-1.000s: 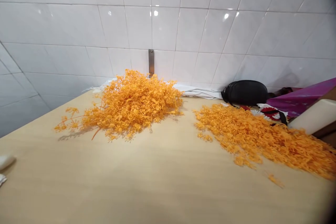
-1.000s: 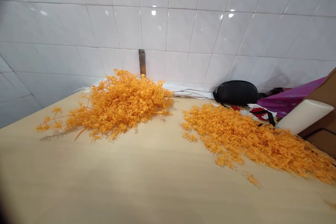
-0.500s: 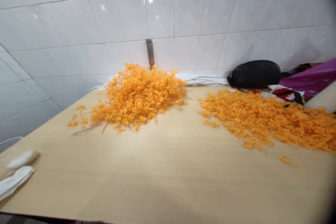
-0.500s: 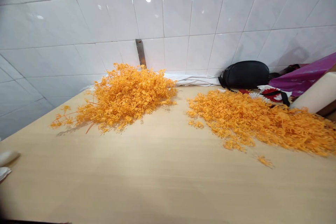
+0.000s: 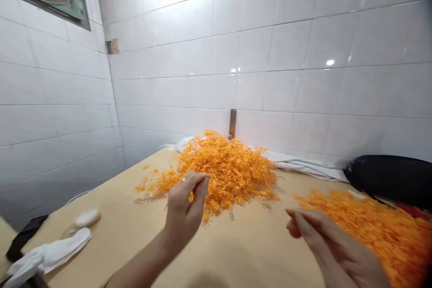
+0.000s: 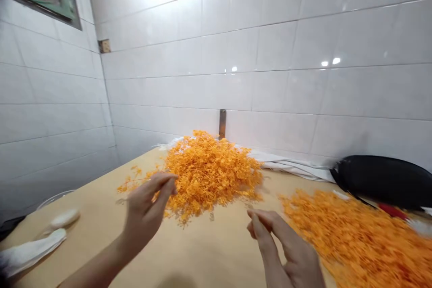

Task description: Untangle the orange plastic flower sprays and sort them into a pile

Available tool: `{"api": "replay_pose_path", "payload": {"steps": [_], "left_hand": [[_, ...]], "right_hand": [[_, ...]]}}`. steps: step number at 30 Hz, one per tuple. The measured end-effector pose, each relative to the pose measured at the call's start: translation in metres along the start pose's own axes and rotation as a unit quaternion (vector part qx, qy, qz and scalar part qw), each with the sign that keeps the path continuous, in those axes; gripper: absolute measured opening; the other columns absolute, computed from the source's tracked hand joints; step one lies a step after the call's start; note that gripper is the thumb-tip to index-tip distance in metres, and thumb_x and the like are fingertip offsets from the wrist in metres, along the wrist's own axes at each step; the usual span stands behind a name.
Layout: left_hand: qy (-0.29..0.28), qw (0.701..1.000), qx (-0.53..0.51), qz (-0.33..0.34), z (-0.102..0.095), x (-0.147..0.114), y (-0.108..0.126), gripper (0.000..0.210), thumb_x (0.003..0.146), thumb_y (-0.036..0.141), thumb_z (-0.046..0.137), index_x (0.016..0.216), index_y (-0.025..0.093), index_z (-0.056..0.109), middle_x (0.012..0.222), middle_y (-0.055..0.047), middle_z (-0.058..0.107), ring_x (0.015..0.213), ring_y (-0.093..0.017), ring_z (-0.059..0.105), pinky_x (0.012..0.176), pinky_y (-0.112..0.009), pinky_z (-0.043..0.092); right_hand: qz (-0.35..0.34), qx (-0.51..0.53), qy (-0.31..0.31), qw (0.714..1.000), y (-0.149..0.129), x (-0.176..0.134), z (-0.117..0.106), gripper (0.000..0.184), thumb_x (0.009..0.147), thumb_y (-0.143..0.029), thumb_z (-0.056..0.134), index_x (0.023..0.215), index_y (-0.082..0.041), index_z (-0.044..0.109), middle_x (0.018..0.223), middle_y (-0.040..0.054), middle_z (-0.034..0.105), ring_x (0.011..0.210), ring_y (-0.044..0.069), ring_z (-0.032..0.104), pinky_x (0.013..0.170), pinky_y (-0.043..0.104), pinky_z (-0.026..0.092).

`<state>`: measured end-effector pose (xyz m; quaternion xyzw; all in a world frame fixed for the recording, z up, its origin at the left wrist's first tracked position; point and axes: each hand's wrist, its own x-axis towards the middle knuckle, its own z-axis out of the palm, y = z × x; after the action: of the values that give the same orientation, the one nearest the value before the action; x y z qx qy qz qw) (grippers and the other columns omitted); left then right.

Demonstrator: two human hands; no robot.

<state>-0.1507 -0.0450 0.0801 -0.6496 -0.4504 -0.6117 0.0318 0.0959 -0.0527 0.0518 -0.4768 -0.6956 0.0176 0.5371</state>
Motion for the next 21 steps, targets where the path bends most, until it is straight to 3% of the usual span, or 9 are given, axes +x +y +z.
{"api": "replay_pose_path", "payload": {"steps": [3, 7, 10, 14, 18, 21], "left_hand": [[-0.084, 0.988, 0.125, -0.022, 0.014, 0.041, -0.058, 0.025, 0.081, 0.026, 0.038, 0.069, 0.016, 0.058, 0.062, -0.002, 0.054, 0.059, -0.012, 0.048, 0.057, -0.024, 0.040], [-0.088, 0.964, 0.252, -0.008, 0.025, 0.075, -0.111, 0.023, 0.080, 0.028, 0.039, 0.091, 0.018, 0.058, 0.087, -0.006, 0.059, 0.089, -0.019, 0.047, 0.074, -0.029, 0.040], [-0.139, 0.946, 0.293, 0.010, 0.043, 0.092, -0.119, 0.029, 0.077, 0.035, 0.045, 0.098, 0.018, 0.054, 0.093, -0.008, 0.058, 0.096, -0.022, 0.043, 0.080, -0.033, 0.037], [-0.217, 0.918, 0.331, 0.034, 0.076, 0.102, -0.119, 0.016, 0.075, 0.027, 0.046, 0.079, 0.016, 0.057, 0.087, -0.011, 0.057, 0.092, -0.025, 0.043, 0.078, -0.037, 0.036], [-0.226, 0.918, 0.326, 0.011, 0.095, 0.106, -0.129, 0.013, 0.070, 0.011, 0.043, 0.072, 0.015, 0.055, 0.079, -0.011, 0.056, 0.086, -0.024, 0.047, 0.073, -0.035, 0.037], [-0.216, 0.933, 0.288, -0.016, 0.092, 0.118, -0.141, 0.014, 0.069, 0.010, 0.041, 0.074, 0.016, 0.052, 0.068, -0.006, 0.055, 0.070, -0.019, 0.050, 0.065, -0.031, 0.039]], "right_hand": [[-0.077, 0.023, -0.082, 0.993, -0.014, 0.033, 0.034, 0.018, 0.079, -0.033, 0.046, 0.079, -0.021, 0.059, 0.072, 0.0033, 0.059, 0.066, 0.016, 0.057, 0.058, 0.023, 0.045], [-0.143, 0.022, -0.129, 0.981, -0.025, 0.061, 0.088, 0.023, 0.084, -0.026, 0.036, 0.076, -0.019, 0.056, 0.072, 0.0055, 0.056, 0.068, 0.017, 0.053, 0.061, 0.027, 0.042], [-0.171, -0.011, -0.131, 0.976, -0.031, 0.083, 0.123, 0.025, 0.085, -0.021, 0.031, 0.078, -0.018, 0.056, 0.074, 0.0060, 0.055, 0.071, 0.017, 0.051, 0.065, 0.028, 0.040], [-0.175, -0.097, -0.084, 0.976, -0.035, 0.118, 0.154, 0.025, 0.083, -0.020, 0.034, 0.098, -0.014, 0.053, 0.090, 0.0089, 0.055, 0.085, 0.020, 0.049, 0.076, 0.032, 0.038], [-0.175, -0.177, -0.071, 0.966, -0.022, 0.140, 0.178, 0.036, 0.082, -0.023, 0.036, 0.115, -0.010, 0.044, 0.109, 0.0128, 0.049, 0.100, 0.023, 0.043, 0.085, 0.035, 0.033], [-0.148, -0.223, -0.120, 0.956, 0.004, 0.136, 0.198, 0.049, 0.081, -0.031, 0.037, 0.125, -0.010, 0.034, 0.120, 0.0145, 0.043, 0.107, 0.025, 0.038, 0.088, 0.037, 0.030]]}}
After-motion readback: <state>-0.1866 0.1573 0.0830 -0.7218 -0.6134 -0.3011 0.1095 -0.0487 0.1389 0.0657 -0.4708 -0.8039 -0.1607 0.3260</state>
